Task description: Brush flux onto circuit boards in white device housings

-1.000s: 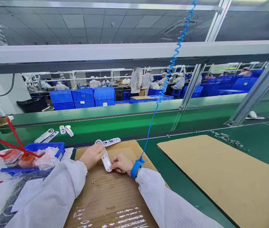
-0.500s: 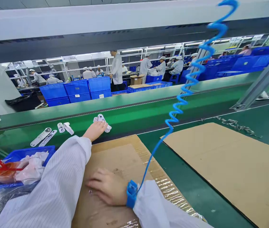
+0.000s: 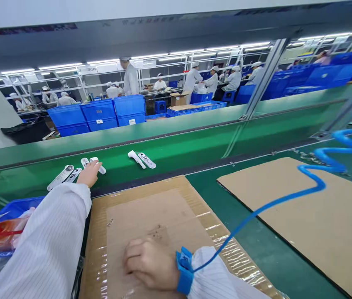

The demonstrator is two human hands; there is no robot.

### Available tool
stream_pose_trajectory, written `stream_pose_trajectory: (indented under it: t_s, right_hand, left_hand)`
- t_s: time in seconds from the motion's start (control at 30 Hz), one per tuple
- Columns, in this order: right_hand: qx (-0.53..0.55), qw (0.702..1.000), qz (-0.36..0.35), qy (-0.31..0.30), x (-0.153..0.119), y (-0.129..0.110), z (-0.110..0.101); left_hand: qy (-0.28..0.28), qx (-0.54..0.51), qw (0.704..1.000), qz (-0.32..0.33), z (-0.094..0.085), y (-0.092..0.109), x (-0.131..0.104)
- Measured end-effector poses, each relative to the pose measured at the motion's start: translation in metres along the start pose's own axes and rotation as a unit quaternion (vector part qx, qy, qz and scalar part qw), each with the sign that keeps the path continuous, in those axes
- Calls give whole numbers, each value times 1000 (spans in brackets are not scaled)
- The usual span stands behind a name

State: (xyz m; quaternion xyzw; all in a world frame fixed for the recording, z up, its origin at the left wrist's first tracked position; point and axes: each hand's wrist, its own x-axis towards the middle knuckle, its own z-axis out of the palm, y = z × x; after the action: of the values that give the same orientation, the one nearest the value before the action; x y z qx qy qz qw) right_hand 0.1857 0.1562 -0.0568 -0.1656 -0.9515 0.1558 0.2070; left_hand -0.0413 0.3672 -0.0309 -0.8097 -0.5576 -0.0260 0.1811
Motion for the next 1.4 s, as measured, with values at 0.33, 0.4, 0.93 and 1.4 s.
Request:
stream_pose_trajectory:
  t_s: [0.33, 0.4, 0.93, 1.4]
  right_hand:
    - [-8, 999, 45, 4, -5, 2, -3]
    - [-27, 999, 47, -5, -5, 2, -2]
    - [37, 998, 51, 10, -19, -6, -9]
    - [145, 960, 194, 141, -110, -18, -51]
  left_hand:
    - [-79, -37, 996, 38, 11, 24, 17]
    - [-91, -39, 995, 34, 9, 29, 18]
    - [-116, -71, 933, 334, -103, 96, -9]
    - [-40, -141, 891, 430, -98, 162, -51]
